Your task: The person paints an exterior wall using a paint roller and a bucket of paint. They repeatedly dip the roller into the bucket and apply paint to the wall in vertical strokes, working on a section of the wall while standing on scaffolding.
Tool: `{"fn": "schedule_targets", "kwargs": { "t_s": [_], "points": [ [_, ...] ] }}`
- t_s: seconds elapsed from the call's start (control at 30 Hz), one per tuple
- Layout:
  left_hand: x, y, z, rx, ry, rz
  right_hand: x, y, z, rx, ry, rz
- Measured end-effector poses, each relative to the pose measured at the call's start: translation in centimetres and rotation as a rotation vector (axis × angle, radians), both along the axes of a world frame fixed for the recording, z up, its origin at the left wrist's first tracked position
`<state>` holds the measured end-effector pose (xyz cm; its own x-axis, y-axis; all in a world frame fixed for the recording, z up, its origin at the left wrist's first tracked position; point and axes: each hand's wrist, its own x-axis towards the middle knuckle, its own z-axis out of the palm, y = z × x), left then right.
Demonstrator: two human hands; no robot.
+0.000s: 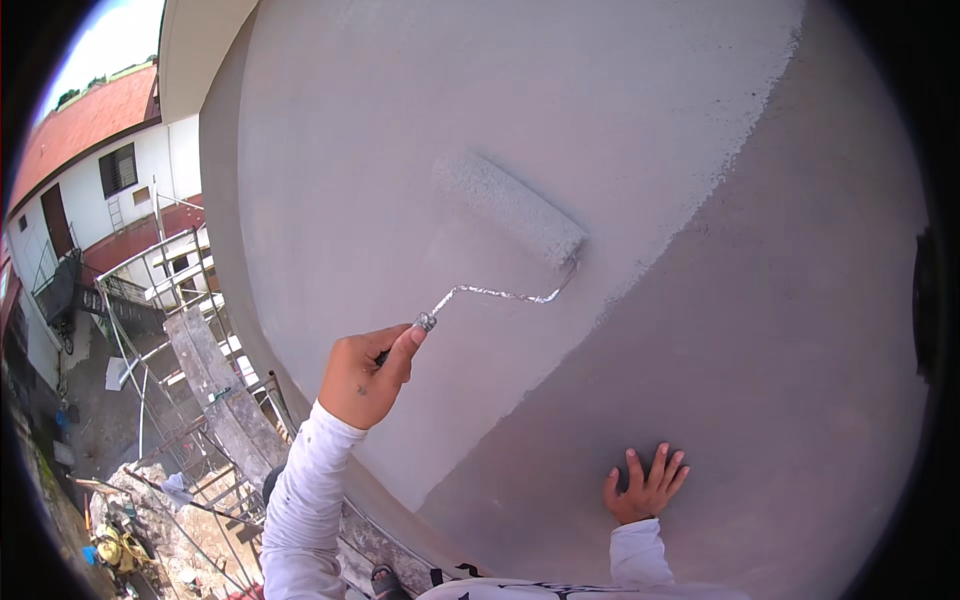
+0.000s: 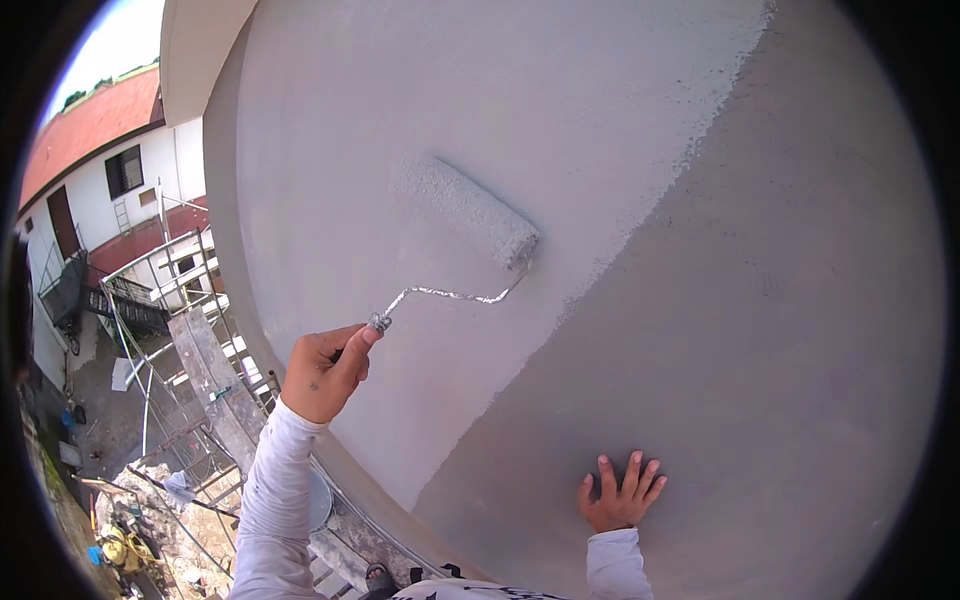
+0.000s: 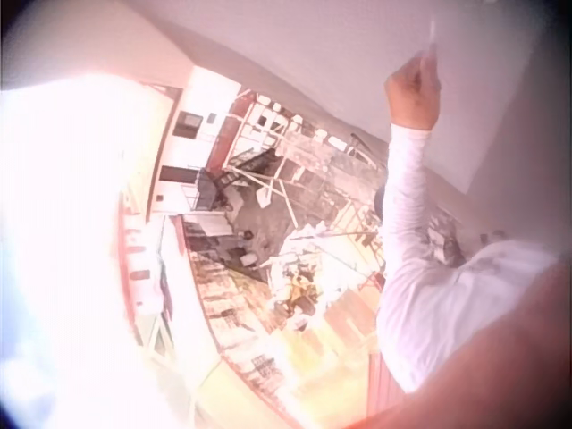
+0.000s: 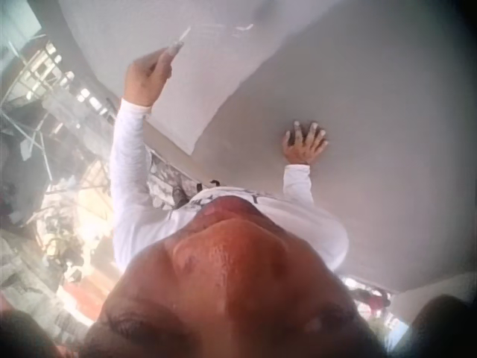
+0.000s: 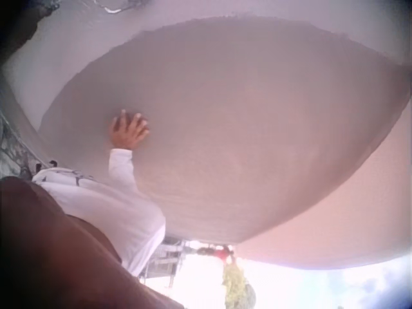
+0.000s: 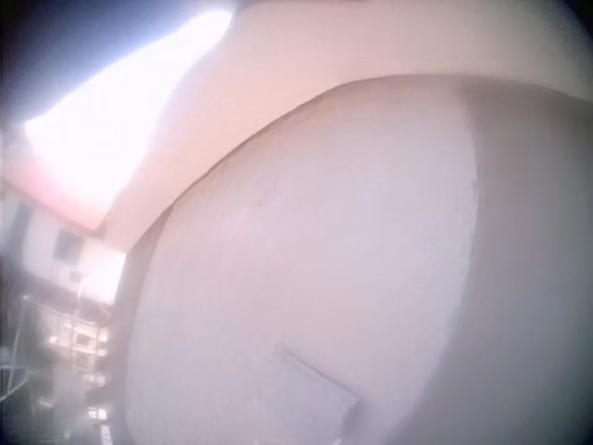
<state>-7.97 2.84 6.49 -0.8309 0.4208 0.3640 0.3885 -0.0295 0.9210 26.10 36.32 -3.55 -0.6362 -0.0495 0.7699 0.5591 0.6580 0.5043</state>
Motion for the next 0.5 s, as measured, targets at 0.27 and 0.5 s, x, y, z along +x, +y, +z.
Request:
{"fn": "schedule_targets", "kwargs": {
  "t_s": [0.27, 0.5],
  "points": [
    [-0.7, 4.5, 12.6, 0.316, 0.052, 0.007, -0.3, -0.3, 0.2, -0.024, 0.027, 0.011],
    [2.3, 0.1, 8.2, 0.459, 0.047, 0.214, 0.4, 0.3, 0.1, -0.053, 0.049, 0.041]
  ]
}}
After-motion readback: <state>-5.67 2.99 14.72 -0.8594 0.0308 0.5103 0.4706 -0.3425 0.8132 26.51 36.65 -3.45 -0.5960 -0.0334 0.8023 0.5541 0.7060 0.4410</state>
